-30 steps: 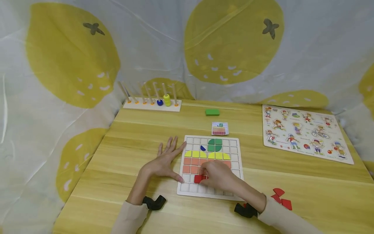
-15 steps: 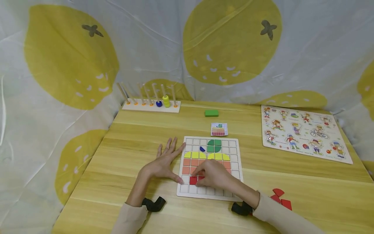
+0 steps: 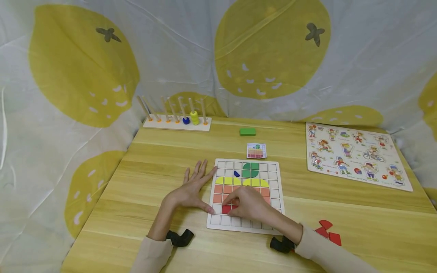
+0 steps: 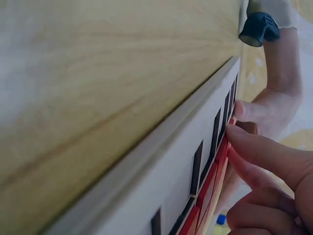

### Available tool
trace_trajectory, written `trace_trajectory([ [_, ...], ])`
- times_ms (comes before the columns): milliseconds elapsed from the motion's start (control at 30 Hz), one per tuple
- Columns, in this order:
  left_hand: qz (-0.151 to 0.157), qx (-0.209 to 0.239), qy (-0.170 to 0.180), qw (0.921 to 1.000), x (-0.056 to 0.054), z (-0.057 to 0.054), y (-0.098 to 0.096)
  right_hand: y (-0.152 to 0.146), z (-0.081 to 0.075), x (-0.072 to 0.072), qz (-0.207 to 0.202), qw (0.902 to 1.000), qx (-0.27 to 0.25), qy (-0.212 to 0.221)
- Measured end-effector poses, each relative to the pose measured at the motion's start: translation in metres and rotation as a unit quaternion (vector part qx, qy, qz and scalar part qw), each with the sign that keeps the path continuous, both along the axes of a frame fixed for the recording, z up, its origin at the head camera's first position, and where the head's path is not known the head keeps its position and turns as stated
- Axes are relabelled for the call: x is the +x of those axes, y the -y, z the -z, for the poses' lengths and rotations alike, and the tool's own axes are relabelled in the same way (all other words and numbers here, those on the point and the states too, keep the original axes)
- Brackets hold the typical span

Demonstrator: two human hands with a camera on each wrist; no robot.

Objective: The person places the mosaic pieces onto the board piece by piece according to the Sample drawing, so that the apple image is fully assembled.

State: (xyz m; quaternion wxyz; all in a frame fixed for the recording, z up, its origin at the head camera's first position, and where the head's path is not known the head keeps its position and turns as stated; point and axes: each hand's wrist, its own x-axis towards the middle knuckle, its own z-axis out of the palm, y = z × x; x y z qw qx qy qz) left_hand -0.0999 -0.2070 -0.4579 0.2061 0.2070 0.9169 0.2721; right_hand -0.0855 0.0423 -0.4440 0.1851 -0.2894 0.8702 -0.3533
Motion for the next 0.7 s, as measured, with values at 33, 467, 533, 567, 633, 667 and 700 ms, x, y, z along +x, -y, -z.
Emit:
trace_trajectory([
  [33,0.001,-0.001,0.000,1.0000,0.000,0.000,0.000,0.000,0.000,0.000,0.002,1.0000,0.000,0.000],
  [467,0.001,-0.005,-0.001,1.0000,-0.001,0.001,-0.001,-0.025,-0.006,-0.005,0.014,0.9982,-0.040,0.043],
  [533,0.002,-0.002,-0.001,1.0000,-0.001,0.001,-0.001,-0.050,-0.013,-0.005,0.023,0.9973,-0.040,0.057],
  [567,0.002,-0.001,0.000,1.0000,-0.001,0.001,-0.002,-0.065,-0.017,-0.004,0.030,0.9970,-0.035,0.063],
  [633,0.002,0.000,0.002,1.0000,-0.001,0.001,-0.001,-0.097,-0.022,0.001,0.045,0.9961,-0.019,0.074],
  [667,0.002,0.001,0.003,1.0000,-0.001,0.000,-0.001,-0.113,-0.024,0.004,0.052,0.9953,-0.009,0.082],
  [700,0.002,0.002,0.004,1.0000,-0.001,0.000,-0.001,-0.128,-0.024,0.008,0.058,0.9944,0.002,0.088],
])
